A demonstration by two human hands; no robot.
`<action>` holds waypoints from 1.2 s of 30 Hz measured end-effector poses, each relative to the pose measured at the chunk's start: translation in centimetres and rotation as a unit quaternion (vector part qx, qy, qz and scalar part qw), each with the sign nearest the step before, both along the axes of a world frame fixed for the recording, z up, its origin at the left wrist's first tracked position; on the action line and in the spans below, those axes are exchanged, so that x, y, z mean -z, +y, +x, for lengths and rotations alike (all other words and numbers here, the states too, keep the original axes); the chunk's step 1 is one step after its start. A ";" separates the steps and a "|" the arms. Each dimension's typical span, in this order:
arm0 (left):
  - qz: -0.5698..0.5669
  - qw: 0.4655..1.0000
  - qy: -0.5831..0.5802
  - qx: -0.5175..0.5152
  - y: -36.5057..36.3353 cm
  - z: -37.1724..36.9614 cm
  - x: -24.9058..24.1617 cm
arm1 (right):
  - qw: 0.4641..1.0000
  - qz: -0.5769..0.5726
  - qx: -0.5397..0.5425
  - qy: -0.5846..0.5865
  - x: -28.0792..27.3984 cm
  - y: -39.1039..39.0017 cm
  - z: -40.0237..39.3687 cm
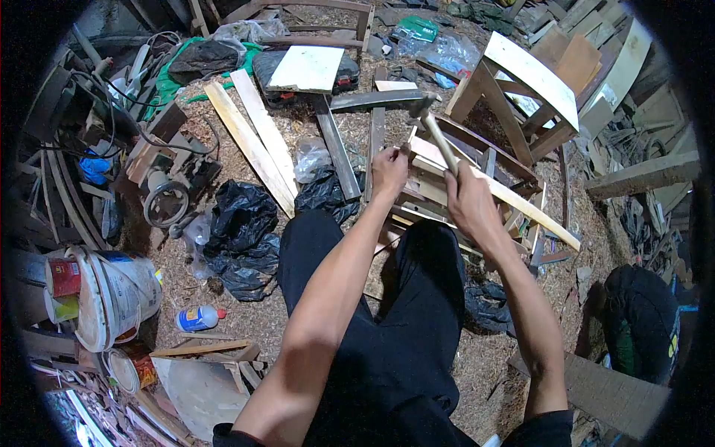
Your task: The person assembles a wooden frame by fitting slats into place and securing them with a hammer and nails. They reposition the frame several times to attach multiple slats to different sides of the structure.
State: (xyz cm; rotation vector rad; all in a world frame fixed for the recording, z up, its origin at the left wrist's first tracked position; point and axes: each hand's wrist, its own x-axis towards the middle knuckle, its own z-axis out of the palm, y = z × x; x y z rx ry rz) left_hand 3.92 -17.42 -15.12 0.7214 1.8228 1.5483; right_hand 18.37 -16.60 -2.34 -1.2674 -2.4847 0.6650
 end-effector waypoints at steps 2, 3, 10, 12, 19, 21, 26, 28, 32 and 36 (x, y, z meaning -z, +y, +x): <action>0.003 1.000 -0.013 -0.006 0.3 0.1 0.5 | 0.999 0.028 -0.029 -0.008 2.5 0.7 0.9; 0.004 1.000 -0.027 -0.013 0.5 0.1 0.2 | 0.997 0.054 -0.058 -0.016 2.4 0.8 1.1; 0.031 0.998 0.046 -0.032 0.3 0.1 0.8 | 1.000 0.020 -0.018 0.002 1.8 0.5 0.9; -0.016 1.000 -0.007 -0.015 0.3 0.1 0.3 | 0.997 0.050 -0.061 -0.006 2.5 0.9 1.2; 0.018 1.000 0.003 -0.015 0.3 0.1 1.4 | 0.999 0.029 -0.018 0.039 1.5 -0.3 0.5; 0.005 1.000 -0.005 -0.026 0.2 0.2 0.4 | 0.998 0.030 -0.045 -0.010 2.9 0.1 1.3; -0.009 1.000 0.009 -0.023 -0.2 0.3 -0.1 | 1.000 0.018 -0.005 0.018 0.1 -0.9 0.1; -0.002 1.000 0.027 -0.015 -0.1 0.2 0.2 | 0.999 -0.024 0.030 0.009 0.2 -0.9 0.2; -0.010 1.000 -0.004 -0.028 0.4 0.1 -0.5 | 0.999 -0.006 -0.025 -0.034 1.8 0.5 1.7; -0.017 0.999 0.023 -0.027 -0.2 0.3 -0.1 | 0.999 0.017 0.020 0.034 -0.5 -0.8 0.6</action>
